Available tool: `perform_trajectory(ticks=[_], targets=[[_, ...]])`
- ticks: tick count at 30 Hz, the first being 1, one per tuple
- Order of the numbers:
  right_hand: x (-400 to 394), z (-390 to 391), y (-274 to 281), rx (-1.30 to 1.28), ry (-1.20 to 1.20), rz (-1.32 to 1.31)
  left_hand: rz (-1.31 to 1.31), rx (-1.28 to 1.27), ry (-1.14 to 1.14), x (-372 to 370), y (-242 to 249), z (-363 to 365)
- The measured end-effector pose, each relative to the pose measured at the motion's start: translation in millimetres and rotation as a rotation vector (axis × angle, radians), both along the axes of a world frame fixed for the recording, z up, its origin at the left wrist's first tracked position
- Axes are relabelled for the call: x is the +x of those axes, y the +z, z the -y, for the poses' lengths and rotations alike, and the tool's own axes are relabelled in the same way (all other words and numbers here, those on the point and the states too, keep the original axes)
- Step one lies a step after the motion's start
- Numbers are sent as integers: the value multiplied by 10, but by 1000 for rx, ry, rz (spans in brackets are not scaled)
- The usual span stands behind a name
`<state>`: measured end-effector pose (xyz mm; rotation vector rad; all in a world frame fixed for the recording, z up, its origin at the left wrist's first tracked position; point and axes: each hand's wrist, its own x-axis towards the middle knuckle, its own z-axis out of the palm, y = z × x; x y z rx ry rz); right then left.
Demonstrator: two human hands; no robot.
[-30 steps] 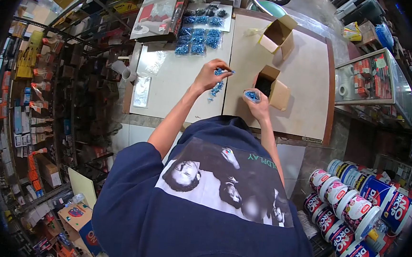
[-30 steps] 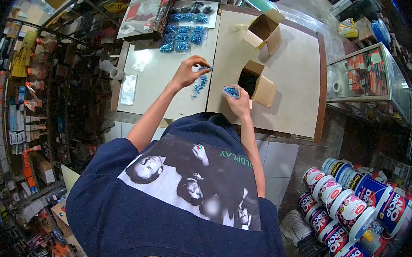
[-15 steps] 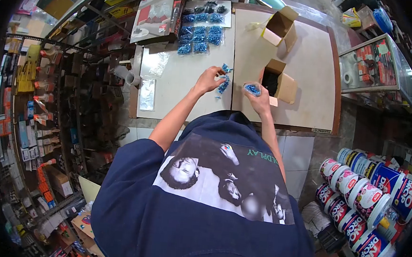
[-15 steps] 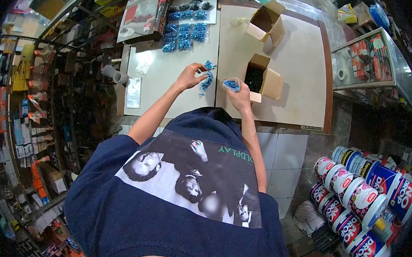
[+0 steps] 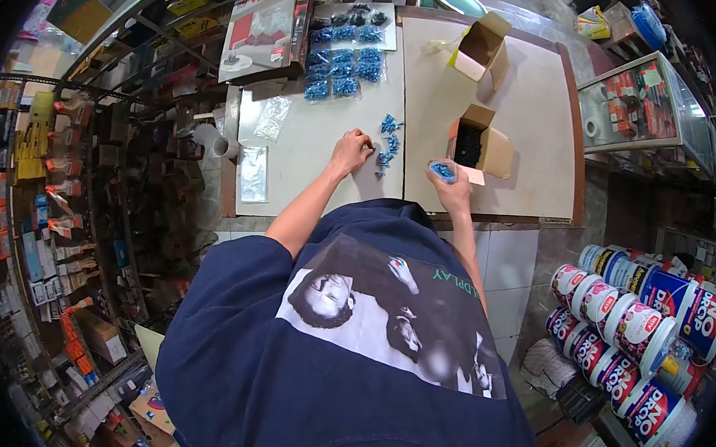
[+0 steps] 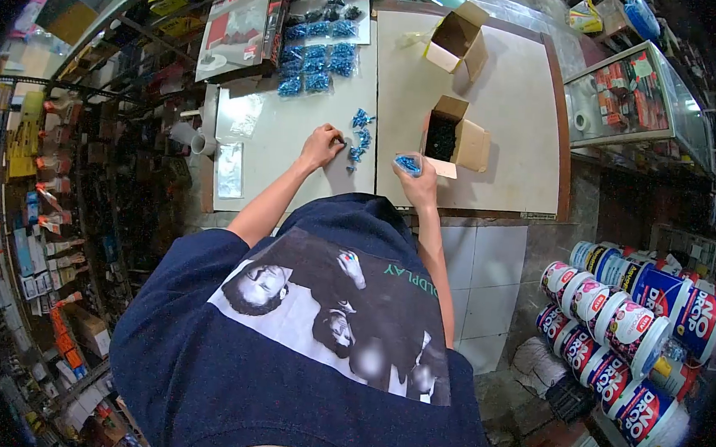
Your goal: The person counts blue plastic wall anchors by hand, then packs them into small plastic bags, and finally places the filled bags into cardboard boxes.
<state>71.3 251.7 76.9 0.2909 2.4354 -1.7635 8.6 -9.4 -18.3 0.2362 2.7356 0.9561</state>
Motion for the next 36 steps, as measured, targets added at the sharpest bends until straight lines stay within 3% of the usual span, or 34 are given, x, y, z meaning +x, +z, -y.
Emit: perform_trajectory(ticks=[3, 6, 9, 12, 18, 20, 24, 26, 30, 33, 36], targets=[[16, 47, 79, 49, -4, 23, -62, -10, 48, -45, -64, 44], [7, 65, -9, -6, -4, -9, 33, 123, 139, -150, 2, 52], [-28, 81, -95, -15, 15, -15, -186, 245, -13, -285, 452, -107], [-68, 114, -147, -37, 48, -51, -191, 394, -154, -315, 1090, -365], [-148, 125, -172, -79, 44, -39, -237, 524, -396, -287, 1505, -708], [-177, 103, -179, -63, 38, -29, -253, 530, -452, -252, 1479, -747], [-199, 17, -264, -64, 56, -52, -107, 510, -352, -181, 1322, -737], [-155, -9, -201, -42, 44, -41, 3, 458, -148, -195, 1012, -647], [-218, -119, -62, -96, 21, -63, 29, 235, -124, -103, 336, -336], [-238, -113, 774, -140, 4, -134, -14, 106, -123, 47, 60, -224], [-241, -89, 1022, -217, -34, -211, 66, 103, -42, 138, 49, -225]])
